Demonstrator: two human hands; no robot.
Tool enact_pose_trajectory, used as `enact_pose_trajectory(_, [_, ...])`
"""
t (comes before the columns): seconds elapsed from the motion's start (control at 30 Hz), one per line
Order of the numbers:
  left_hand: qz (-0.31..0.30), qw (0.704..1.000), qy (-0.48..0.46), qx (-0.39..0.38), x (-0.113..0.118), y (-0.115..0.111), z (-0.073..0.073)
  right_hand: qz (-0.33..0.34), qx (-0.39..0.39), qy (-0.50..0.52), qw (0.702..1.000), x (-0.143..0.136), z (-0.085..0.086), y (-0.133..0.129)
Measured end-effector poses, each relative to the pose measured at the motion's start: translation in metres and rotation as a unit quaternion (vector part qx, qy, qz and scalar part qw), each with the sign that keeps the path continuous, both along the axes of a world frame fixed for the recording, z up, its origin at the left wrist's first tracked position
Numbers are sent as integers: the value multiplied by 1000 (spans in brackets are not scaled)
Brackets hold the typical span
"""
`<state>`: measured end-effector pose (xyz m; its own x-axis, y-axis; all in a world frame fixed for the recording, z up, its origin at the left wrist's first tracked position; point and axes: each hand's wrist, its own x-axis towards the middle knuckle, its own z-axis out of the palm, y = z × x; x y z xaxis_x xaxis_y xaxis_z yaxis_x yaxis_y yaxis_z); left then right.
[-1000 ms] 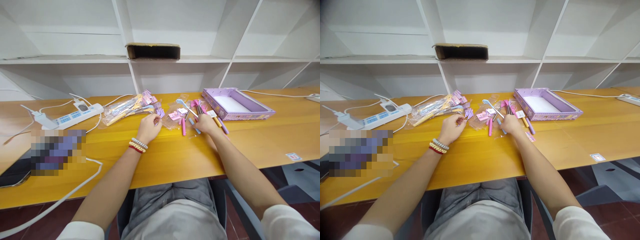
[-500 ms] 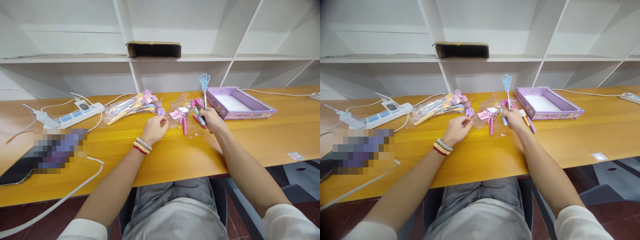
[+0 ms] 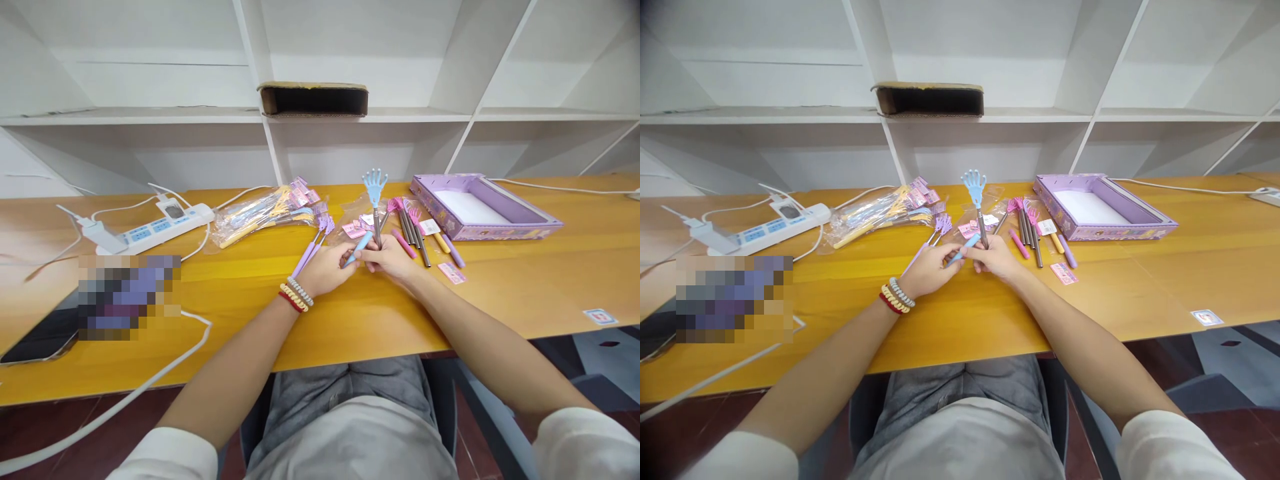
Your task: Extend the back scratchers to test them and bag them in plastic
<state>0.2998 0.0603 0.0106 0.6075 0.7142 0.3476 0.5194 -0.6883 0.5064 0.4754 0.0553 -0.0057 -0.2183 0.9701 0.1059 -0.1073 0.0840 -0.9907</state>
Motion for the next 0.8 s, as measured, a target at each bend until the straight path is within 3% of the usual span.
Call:
enact_pose_trajectory(0.13, [46,998,6,34,-3,7,-6,-36,-50,37,997,7,6,5])
enact_pose_trajectory(0.37, [65,995,17,68,-6,13,-10,-85,-7,89,992,25,18,11])
enact_pose_trajectory(0.5, [67,995,19,73,-5,13,-11,-127,3,63,990,27,17,14])
enact_pose_trajectory(0.8, [54,995,32,72,-9,13,-11,-136,8,32,990,27,8,17])
